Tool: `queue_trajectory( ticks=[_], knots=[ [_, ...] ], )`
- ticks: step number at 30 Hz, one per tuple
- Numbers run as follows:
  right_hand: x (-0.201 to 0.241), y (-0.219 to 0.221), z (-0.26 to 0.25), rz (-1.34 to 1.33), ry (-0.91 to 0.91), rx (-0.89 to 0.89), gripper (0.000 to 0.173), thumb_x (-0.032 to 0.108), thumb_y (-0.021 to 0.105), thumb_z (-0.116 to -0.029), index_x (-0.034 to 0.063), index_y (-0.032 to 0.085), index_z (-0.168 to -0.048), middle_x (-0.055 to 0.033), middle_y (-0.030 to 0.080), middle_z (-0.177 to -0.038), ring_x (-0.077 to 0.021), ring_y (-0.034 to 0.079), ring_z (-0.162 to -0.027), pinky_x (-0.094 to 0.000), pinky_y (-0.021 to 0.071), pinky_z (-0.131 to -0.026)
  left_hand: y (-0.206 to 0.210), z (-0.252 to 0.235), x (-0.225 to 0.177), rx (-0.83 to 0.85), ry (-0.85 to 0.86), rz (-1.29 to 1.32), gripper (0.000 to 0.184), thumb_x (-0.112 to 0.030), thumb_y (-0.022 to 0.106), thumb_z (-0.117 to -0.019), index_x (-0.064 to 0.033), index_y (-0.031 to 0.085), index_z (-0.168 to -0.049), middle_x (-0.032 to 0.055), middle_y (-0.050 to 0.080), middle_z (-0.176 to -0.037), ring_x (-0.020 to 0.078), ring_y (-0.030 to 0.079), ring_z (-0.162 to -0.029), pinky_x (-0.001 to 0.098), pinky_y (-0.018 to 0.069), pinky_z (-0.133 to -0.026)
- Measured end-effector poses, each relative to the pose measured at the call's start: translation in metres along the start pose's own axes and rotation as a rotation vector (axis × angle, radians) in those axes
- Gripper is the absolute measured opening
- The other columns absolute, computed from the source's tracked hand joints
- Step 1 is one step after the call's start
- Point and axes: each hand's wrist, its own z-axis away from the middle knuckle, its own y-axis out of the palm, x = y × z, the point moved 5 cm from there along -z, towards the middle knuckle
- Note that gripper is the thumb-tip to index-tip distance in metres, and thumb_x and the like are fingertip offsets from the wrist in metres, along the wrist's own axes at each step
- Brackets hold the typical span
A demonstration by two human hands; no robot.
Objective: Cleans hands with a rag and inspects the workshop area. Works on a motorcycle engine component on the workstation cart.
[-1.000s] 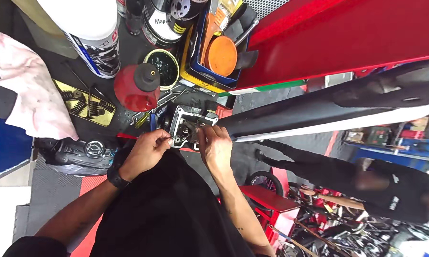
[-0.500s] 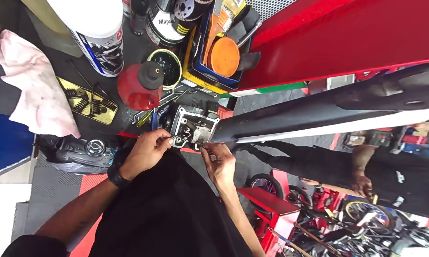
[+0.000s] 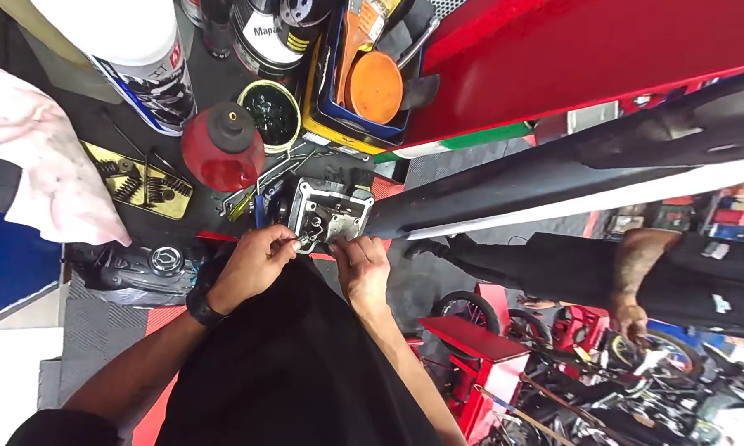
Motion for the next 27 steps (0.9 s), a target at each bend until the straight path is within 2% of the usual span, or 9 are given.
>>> queue_trajectory(
  ticks=[3, 6, 8, 10, 12, 15, 20, 24, 27],
  knots=[
    [0.000, 0.000, -0.002, 0.063, 0.010, 0.002, 0.029, 0.032, 0.069, -0.0974, 0.0066, 0.076, -0.085, -0.0092, 0.068, -0.079, -0.0258, 0.065, -0.080, -0.0357, 0.0528, -0.074, 0.002, -0.001, -0.004, 0.010, 0.008, 0.008, 0.023, -0.024, 0.058, -0.1025, -0.0055, 0.070, -0.108, -0.0009, 0.071, -0.088, 0.0031, 0.068, -0.077, 0.0213, 0.0582, -0.074],
    [0.002, -0.015, -0.007, -0.057, 0.053, 0.060, 0.038, 0.043, 0.073, -0.0938, 0.0053, 0.078, -0.099, -0.0101, 0.072, -0.090, -0.0243, 0.066, -0.087, -0.0357, 0.0545, -0.079, 0.005, -0.004, -0.010, 0.043, 0.035, 0.004, 0.022, -0.024, 0.058, -0.1025, -0.0059, 0.070, -0.108, -0.0003, 0.071, -0.088, 0.0038, 0.068, -0.077, 0.0223, 0.0585, -0.075],
    [0.008, -0.024, -0.006, -0.336, 0.091, 0.115, 0.031, 0.032, 0.073, -0.0963, 0.0034, 0.077, -0.107, -0.0093, 0.075, -0.099, -0.0182, 0.069, -0.094, -0.0325, 0.0565, -0.087, 0.009, -0.004, -0.015, 0.102, 0.063, -0.009, 0.023, -0.025, 0.057, -0.1030, -0.0057, 0.070, -0.109, 0.0002, 0.071, -0.089, 0.0040, 0.068, -0.078, 0.0228, 0.0583, -0.075],
    [0.010, -0.024, -0.003, -0.588, 0.164, 0.168, 0.021, 0.019, 0.069, -0.0984, 0.0011, 0.077, -0.107, -0.0095, 0.075, -0.101, -0.0141, 0.070, -0.095, -0.0307, 0.0581, -0.089, 0.014, -0.005, -0.022, 0.155, 0.111, -0.021, 0.023, -0.024, 0.058, -0.1028, -0.0052, 0.070, -0.108, 0.0005, 0.071, -0.089, 0.0039, 0.068, -0.078, 0.0228, 0.0585, -0.075],
    [0.006, -0.021, 0.000, -0.727, 0.242, 0.175, 0.016, 0.012, 0.068, -0.0975, -0.0006, 0.076, -0.104, -0.0088, 0.074, -0.098, -0.0104, 0.070, -0.090, -0.0275, 0.0595, -0.084, 0.019, -0.007, -0.026, 0.188, 0.143, -0.040, 0.022, -0.023, 0.058, -0.1022, -0.0051, 0.070, -0.107, 0.0006, 0.072, -0.087, 0.0036, 0.068, -0.077, 0.0222, 0.0584, -0.074],
    [0.002, -0.021, 0.006, -0.825, 0.308, 0.190, 0.016, 0.011, 0.070, -0.0955, -0.0017, 0.076, -0.104, -0.0075, 0.073, -0.095, -0.0085, 0.068, -0.085, -0.0262, 0.0589, -0.079, 0.023, -0.008, -0.029, 0.240, 0.144, -0.081, 0.022, -0.023, 0.059, -0.1019, -0.0050, 0.071, -0.106, 0.0010, 0.072, -0.086, 0.0041, 0.068, -0.077, 0.0229, 0.0585, -0.075],
    [-0.005, -0.029, 0.010, -0.846, 0.355, 0.120, 0.014, 0.009, 0.069, -0.0936, -0.0013, 0.075, -0.101, -0.0058, 0.072, -0.091, -0.0074, 0.067, -0.080, -0.0257, 0.0581, -0.074, 0.027, -0.011, -0.034, 0.263, 0.134, -0.046, 0.020, -0.020, 0.061, -0.1008, -0.0046, 0.072, -0.106, -0.0006, 0.073, -0.088, 0.0023, 0.069, -0.077, 0.0203, 0.0592, -0.075],
    [-0.040, -0.033, 0.007, -0.622, 0.396, -0.120, 0.015, 0.010, 0.068, -0.0933, -0.0005, 0.076, -0.100, -0.0068, 0.072, -0.090, -0.0102, 0.069, -0.081, -0.0280, 0.0594, -0.075, 0.016, -0.017, -0.037, 0.158, 0.064, -0.057, 0.021, -0.020, 0.063, -0.1002, -0.0071, 0.075, -0.112, -0.0027, 0.075, -0.092, 0.0020, 0.071, -0.080, 0.0213, 0.0605, -0.077],
    [-0.057, -0.019, 0.004, -0.589, 0.385, -0.148, 0.014, 0.010, 0.069, -0.0935, 0.0008, 0.077, -0.100, -0.0065, 0.073, -0.090, -0.0105, 0.069, -0.083, -0.0275, 0.0589, -0.077, 0.007, -0.021, -0.035, 0.088, 0.055, -0.101, 0.021, -0.022, 0.067, -0.0981, -0.0100, 0.077, -0.112, -0.0019, 0.076, -0.097, 0.0027, 0.071, -0.083, 0.0224, 0.0609, -0.079]
  ],
)
